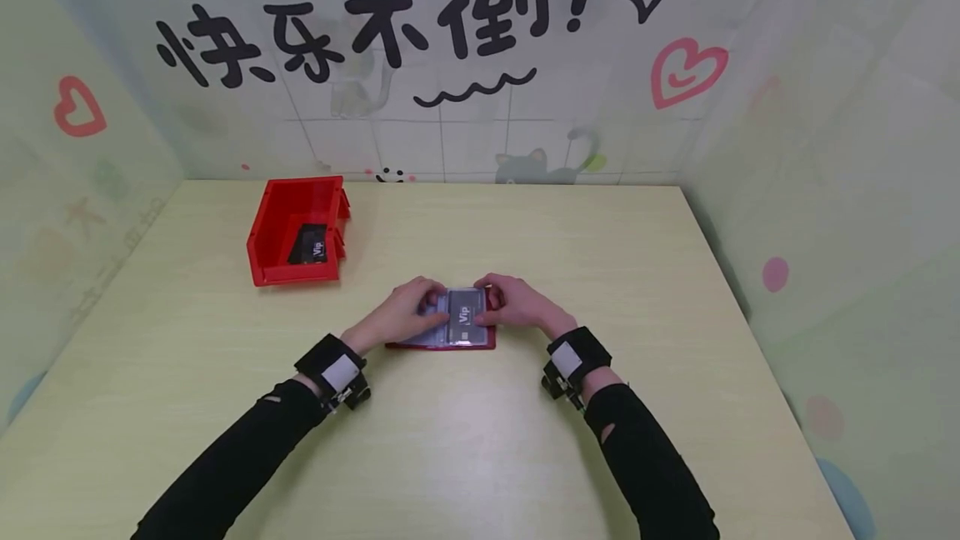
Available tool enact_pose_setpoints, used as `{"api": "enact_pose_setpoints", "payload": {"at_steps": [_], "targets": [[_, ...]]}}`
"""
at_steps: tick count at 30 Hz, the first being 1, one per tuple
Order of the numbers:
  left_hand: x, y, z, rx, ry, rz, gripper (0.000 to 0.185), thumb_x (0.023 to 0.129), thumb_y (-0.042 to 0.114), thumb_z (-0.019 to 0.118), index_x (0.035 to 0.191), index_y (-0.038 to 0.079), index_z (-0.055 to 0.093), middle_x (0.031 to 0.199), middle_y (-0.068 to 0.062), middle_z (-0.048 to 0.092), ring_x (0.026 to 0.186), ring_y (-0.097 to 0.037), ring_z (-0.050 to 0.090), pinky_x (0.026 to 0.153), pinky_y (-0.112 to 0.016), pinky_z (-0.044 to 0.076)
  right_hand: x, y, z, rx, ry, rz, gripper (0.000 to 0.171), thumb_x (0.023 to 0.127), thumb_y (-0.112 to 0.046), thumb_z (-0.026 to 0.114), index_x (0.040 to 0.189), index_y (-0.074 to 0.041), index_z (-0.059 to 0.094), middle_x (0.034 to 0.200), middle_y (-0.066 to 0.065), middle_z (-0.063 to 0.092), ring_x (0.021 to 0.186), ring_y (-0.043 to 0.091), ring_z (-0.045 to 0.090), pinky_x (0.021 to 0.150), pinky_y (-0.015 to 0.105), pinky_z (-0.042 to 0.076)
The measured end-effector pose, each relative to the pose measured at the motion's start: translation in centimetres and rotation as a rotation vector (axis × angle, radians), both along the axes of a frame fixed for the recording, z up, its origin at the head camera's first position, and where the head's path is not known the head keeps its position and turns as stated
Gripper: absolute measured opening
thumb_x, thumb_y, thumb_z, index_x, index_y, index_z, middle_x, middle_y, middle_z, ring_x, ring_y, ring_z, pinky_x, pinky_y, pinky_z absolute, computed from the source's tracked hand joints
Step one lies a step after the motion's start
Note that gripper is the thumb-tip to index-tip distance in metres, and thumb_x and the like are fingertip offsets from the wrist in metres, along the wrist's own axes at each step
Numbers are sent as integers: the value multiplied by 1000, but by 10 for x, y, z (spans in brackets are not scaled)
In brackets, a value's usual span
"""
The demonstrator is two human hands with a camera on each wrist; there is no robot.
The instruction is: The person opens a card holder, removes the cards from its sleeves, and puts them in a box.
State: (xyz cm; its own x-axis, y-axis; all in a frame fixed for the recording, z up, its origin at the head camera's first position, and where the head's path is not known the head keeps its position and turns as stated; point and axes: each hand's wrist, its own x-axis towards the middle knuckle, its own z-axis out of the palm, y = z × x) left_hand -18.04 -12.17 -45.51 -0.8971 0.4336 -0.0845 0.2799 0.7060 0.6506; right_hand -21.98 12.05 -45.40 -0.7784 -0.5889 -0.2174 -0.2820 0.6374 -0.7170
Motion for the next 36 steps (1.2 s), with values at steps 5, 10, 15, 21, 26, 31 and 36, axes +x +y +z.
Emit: {"api": "enact_pose_setpoints", "payload": {"at_steps": [5, 10, 15, 21, 26, 31, 36], "targets": [[-3, 2, 0, 7, -31, 20, 47, 94, 24, 69, 132, -3, 56, 106, -12, 56, 97, -21, 51, 83, -30, 42, 1, -1, 0, -4, 0, 0, 59, 88, -22, 79, 138, -5, 54, 89, 7, 47, 84, 19, 46, 73, 29, 36], [-5, 6, 3, 2, -71, 58, 37, 95, 20, 67, 125, -2, 62, 95, -9, 54, 88, -20, 51, 75, -27, 39, 2, -2, 0, -10, -1, -18, 57, 87, -20, 79, 136, -5, 53, 88, 6, 47, 82, 19, 46, 72, 29, 37], [-6, 9, 9, 14, -127, 100, 32, 97, 18, 62, 122, -1, 65, 85, -5, 51, 79, -18, 49, 67, -25, 34, 3, -3, -2, -25, 14, -27, 54, 86, -20, 80, 130, -6, 52, 86, 5, 49, 78, 17, 46, 71, 28, 38], [-7, 10, 12, 36, -157, 117, 36, 102, 20, 54, 126, -5, 65, 73, -1, 44, 68, -14, 47, 62, -24, 31, 2, -5, -3, 11, 28, -43, 55, 85, -23, 82, 128, -8, 52, 86, 5, 49, 79, 17, 47, 70, 28, 37], [-9, 10, 13, 22, -170, 122, 34, 102, 20, 53, 120, -5, 67, 77, -3, 53, 67, -14, 48, 60, -23, 32, 1, -7, -4, 55, 28, -45, 56, 85, -26, 82, 129, -8, 51, 87, 5, 48, 81, 18, 48, 70, 28, 38], [-8, 11, 14, 11, -185, 116, 28, 101, 20, 54, 100, -2, 71, 75, -2, 54, 65, -14, 49, 59, -23, 32, 0, -7, -5, 63, 27, -41, 56, 86, -26, 81, 129, -8, 51, 87, 5, 48, 81, 18, 48, 70, 28, 38], [-9, 13, 13, -15, -190, 118, 27, 102, 21, 56, 91, 1, 69, 68, 0, 47, 63, -14, 47, 57, -23, 30, 0, -6, -3, 63, 31, -31, 55, 86, -27, 80, 129, -8, 51, 86, 5, 48, 81, 18, 47, 70, 28, 37]]}}
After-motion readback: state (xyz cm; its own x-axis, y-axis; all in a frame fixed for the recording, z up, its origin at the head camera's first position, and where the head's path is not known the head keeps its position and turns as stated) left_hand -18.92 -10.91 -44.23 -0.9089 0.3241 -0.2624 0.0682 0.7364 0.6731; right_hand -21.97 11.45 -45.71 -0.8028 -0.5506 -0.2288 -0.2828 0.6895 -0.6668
